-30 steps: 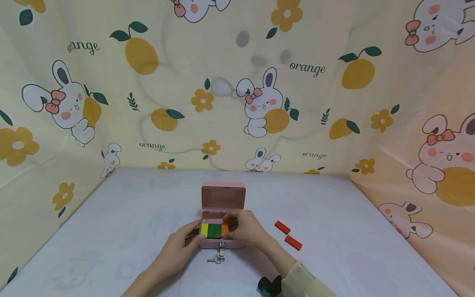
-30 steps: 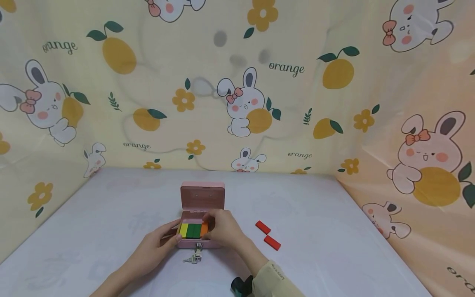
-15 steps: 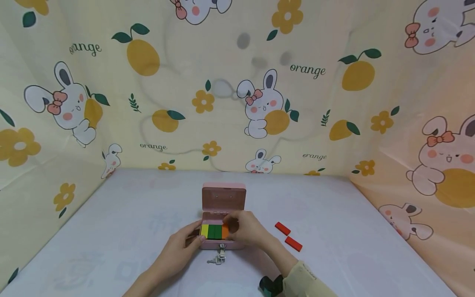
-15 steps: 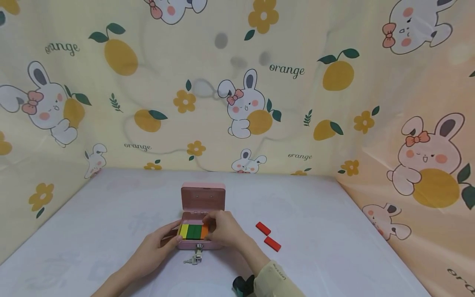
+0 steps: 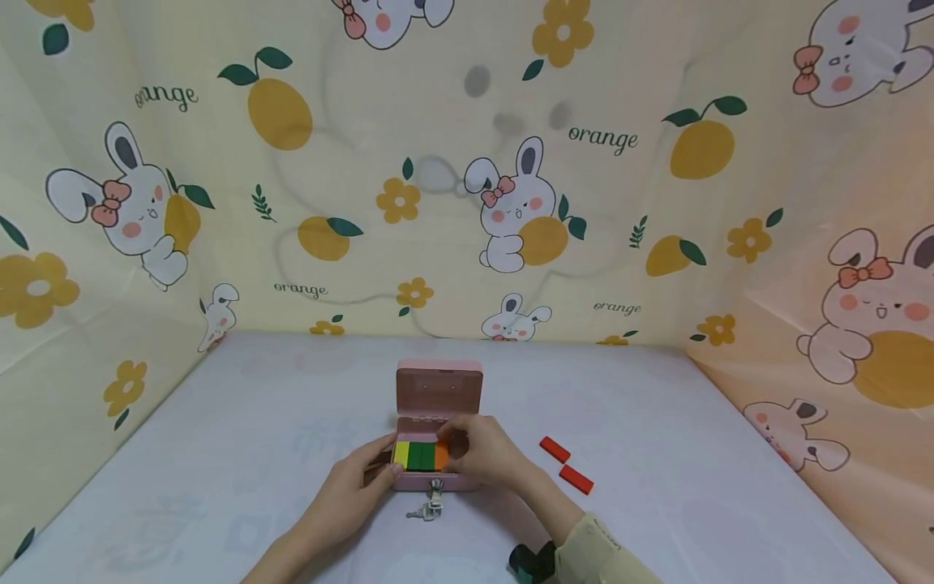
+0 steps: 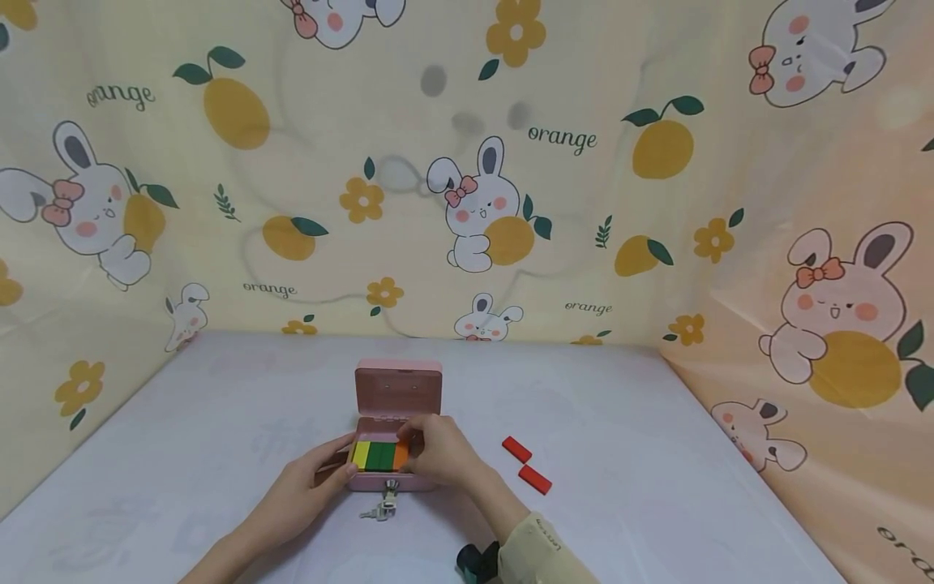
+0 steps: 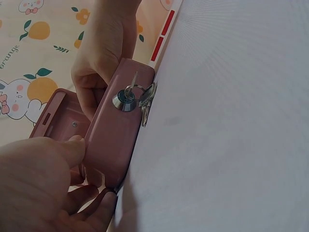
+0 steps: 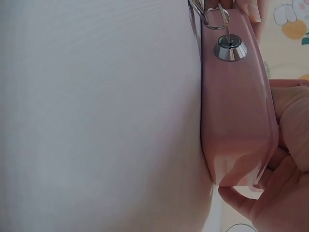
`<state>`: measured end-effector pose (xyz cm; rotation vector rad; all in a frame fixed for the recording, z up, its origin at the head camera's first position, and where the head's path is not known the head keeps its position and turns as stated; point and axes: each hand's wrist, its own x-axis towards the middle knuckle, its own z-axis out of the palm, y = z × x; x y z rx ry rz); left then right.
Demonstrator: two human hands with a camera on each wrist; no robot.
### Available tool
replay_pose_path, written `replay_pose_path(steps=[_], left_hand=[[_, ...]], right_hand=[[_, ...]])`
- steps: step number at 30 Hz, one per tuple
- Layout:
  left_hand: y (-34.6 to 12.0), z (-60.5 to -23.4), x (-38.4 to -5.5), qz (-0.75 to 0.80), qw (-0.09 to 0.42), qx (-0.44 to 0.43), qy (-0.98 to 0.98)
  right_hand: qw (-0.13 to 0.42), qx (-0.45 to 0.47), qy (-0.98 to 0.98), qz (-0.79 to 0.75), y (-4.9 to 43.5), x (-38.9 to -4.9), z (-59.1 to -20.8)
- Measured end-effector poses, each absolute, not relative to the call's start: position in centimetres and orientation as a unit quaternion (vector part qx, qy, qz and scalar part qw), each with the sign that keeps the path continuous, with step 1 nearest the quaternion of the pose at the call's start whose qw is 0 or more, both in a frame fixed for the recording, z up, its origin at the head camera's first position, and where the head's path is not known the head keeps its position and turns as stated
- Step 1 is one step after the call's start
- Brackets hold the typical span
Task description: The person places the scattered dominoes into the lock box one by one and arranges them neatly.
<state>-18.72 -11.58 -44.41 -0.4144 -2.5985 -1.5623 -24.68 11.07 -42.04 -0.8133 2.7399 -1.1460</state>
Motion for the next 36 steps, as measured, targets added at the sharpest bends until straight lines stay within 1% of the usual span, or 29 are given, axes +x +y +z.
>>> replay_pose_path(steps=[25,36], left_hand=[[-11.61,-44.53,-18.89,-0.502,0.039,-0.138,-0.853],[-11.65,-44.43,-18.75,-0.502,0.045,-0.143,-0.852]], right_hand=[[0.028,-0.264,0.89,-0.371,11.2,-24.64,-42.15],[0.04,-0.256,0.885,-0.386,11.38,-24.67,-42.15]])
